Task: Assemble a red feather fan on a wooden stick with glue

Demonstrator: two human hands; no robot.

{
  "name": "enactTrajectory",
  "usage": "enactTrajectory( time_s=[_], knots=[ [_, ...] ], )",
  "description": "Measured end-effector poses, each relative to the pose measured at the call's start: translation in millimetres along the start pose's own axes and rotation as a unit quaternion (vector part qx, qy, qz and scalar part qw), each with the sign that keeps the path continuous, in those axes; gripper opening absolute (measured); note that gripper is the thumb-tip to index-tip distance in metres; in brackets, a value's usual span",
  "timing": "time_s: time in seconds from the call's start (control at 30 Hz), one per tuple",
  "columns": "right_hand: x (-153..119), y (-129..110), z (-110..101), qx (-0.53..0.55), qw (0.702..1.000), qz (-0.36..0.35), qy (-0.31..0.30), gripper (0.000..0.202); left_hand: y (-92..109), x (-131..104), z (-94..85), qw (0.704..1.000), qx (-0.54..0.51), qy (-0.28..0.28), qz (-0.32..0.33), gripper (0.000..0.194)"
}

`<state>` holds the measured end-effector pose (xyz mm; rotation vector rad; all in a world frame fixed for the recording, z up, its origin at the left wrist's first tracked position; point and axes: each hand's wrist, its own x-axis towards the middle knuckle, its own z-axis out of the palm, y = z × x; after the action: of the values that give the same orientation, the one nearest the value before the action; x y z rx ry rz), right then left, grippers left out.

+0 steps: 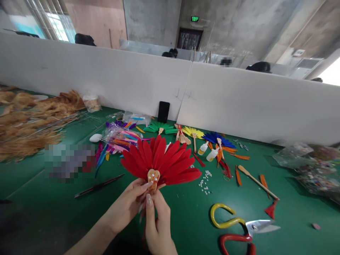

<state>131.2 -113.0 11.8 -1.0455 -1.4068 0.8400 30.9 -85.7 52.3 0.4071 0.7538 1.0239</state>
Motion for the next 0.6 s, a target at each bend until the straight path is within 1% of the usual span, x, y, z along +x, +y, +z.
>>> enactTrajectory(
  time_s=[0.13,0.2,0.3,0.43,0.6],
  knots=[
    [1.3,0.9,1.4,0.037,0.999,0.001,-0.027,0.022,2.6,-0.9,2.4,1.0,-0.003,-0.026,0.005,0.019],
    [1.0,2.0,1.9,0.052,0.998,0.007,-0.031,0.022,4.0,-1.6,3.1,0.999,-0.006,-0.034,0.007,0.018],
    [0.7,3.3,2.0,0.053,0.998,0.014,-0.028,0.018,5.5,-1.9,2.5,0.998,-0.006,-0.056,0.013,0.016],
    [1.7,3.4,1.8,0.04,0.999,0.008,-0.025,0.02,5.7,-0.8,1.0,0.996,-0.016,-0.081,0.02,0.016],
    [0.0,4.3,2.8,0.042,0.999,-0.002,-0.017,0.021,4.7,0.4,-0.3,0.996,-0.024,-0.085,0.014,0.014]
  ],
)
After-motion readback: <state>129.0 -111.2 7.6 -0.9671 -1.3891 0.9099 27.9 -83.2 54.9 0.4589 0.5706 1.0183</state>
